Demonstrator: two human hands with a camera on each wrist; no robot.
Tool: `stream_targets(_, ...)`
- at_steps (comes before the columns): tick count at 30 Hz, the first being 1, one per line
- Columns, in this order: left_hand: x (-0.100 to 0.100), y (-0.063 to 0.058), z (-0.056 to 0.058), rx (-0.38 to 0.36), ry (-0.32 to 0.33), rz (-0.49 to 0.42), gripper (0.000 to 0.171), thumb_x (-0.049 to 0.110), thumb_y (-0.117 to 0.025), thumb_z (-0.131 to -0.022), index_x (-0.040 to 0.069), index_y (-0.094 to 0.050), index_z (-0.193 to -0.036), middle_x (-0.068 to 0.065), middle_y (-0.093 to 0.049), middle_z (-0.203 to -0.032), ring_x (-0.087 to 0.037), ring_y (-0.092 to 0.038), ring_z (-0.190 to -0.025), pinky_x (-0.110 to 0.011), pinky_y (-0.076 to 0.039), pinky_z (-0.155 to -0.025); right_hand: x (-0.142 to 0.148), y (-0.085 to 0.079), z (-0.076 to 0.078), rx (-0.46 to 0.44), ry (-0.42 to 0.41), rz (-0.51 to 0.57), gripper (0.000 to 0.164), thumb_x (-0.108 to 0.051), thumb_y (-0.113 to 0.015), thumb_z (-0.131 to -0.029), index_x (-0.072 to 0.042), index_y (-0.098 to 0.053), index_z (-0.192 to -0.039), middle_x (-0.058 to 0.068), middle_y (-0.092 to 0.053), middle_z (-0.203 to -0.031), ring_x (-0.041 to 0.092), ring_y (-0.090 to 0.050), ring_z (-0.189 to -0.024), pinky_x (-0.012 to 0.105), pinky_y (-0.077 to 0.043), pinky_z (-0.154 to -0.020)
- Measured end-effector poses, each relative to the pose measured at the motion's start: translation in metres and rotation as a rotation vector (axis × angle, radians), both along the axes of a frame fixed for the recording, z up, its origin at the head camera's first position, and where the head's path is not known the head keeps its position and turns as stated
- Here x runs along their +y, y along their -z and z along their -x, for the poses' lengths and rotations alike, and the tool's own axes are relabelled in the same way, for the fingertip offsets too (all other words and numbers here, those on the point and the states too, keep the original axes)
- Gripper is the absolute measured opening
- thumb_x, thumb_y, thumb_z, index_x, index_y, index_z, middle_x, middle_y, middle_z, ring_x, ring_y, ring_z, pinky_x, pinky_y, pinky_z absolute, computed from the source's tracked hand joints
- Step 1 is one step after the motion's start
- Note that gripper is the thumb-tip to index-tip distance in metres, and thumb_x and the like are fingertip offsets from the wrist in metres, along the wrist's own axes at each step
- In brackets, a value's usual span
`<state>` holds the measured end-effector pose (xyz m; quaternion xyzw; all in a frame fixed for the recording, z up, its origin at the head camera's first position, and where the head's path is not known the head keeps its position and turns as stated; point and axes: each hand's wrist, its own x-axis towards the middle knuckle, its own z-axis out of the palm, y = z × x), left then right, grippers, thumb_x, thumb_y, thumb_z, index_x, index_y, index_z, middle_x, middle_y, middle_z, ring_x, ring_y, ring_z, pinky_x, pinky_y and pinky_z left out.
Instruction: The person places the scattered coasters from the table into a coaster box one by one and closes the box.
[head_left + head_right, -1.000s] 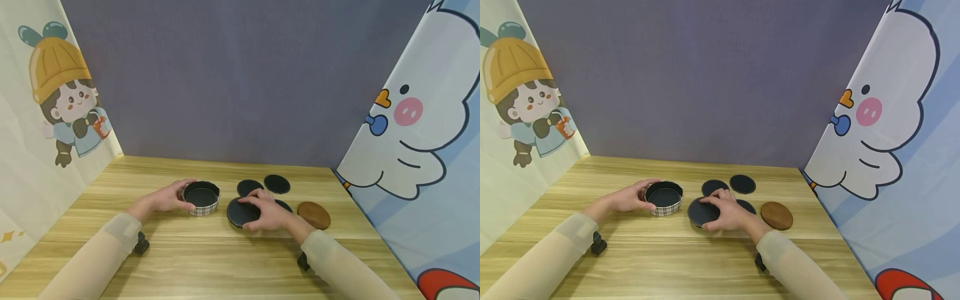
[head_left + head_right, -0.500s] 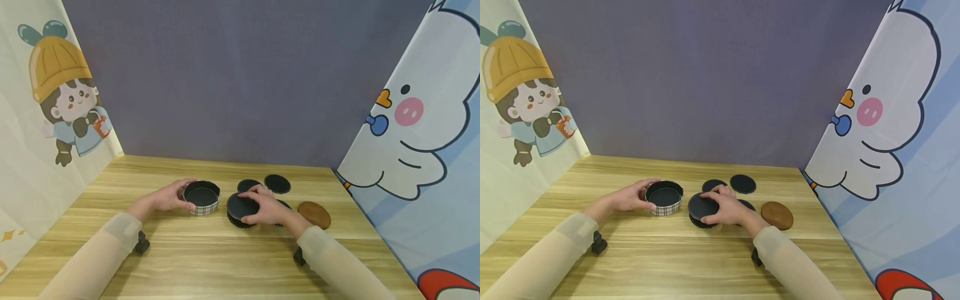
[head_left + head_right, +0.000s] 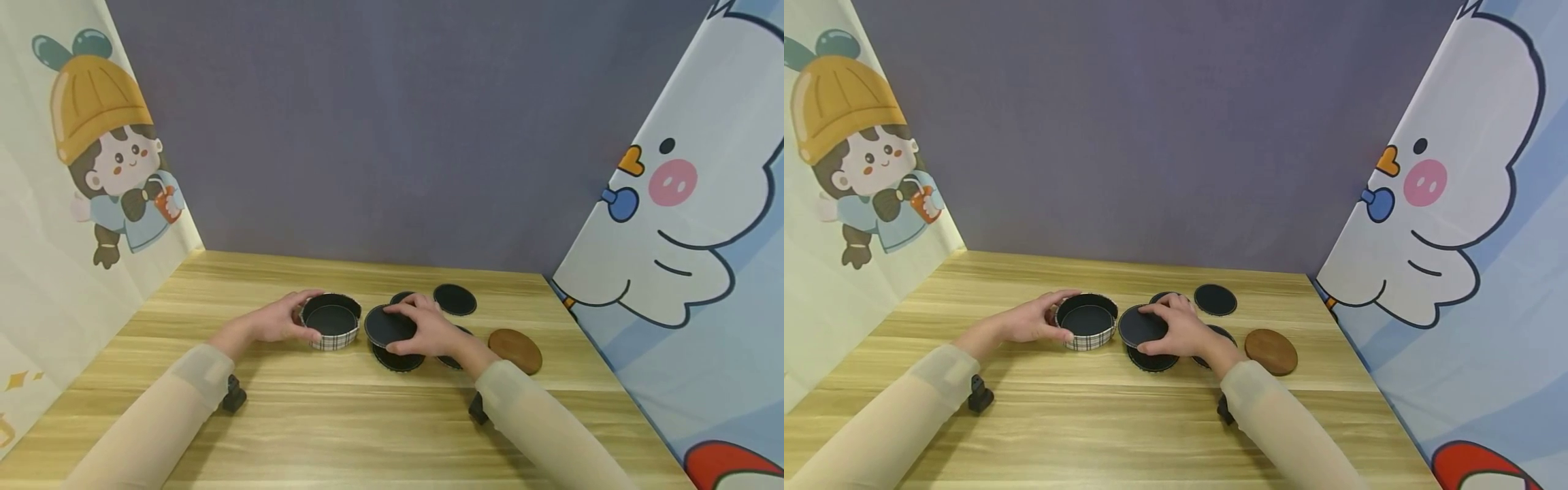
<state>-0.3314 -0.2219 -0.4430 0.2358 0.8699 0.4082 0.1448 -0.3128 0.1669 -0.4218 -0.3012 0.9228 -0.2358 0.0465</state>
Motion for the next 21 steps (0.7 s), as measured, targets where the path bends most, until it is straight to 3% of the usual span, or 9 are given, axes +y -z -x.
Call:
stream_targets(9, 0.0, 0.001, 0.002, 0.014, 0.002, 0.005, 0.112, 0.035, -0.094, -0.09, 0.01, -0.025, -0.174, -0.036, -0.043, -0.157, -0.03, -0.069, -0.112, -0.047, -0.059, -0.1, -0.015, -0.004, 0.005, 0.03, -0.002, -0.014, 0.076, -0.056, -0.084, -0.089, -0.036, -0.059, -0.158, 0.008, -0.049, -0.156, 0.032, -0.041, -0.147, 0.064, -0.025, -0.125)
stream_targets(16, 0.001, 0.0, 0.001, 0.017, 0.001, 0.008, 0.112, 0.034, -0.094, -0.09, 0.011, -0.025, -0.174, -0.034, -0.048, -0.155, -0.03, -0.069, -0.112, -0.049, -0.058, -0.101, -0.027, -0.005, 0.01, 0.024, -0.012, 0.015, 0.078, -0.057, -0.084, -0.088, -0.036, -0.058, -0.159, 0.008, -0.046, -0.158, 0.033, -0.038, -0.147, 0.058, -0.028, -0.116)
stream_targets(21, 0.0, -0.001, 0.0, 0.006, 0.002, -0.005, 0.111, 0.033, -0.094, -0.09, 0.012, -0.024, -0.174, -0.035, -0.047, -0.157, -0.029, -0.07, -0.112, -0.046, -0.059, -0.1, -0.036, -0.007, 0.013, 0.029, -0.013, 0.033, 0.078, -0.058, -0.083, -0.088, -0.037, -0.058, -0.158, 0.009, -0.047, -0.158, 0.033, -0.038, -0.148, 0.06, -0.028, -0.119)
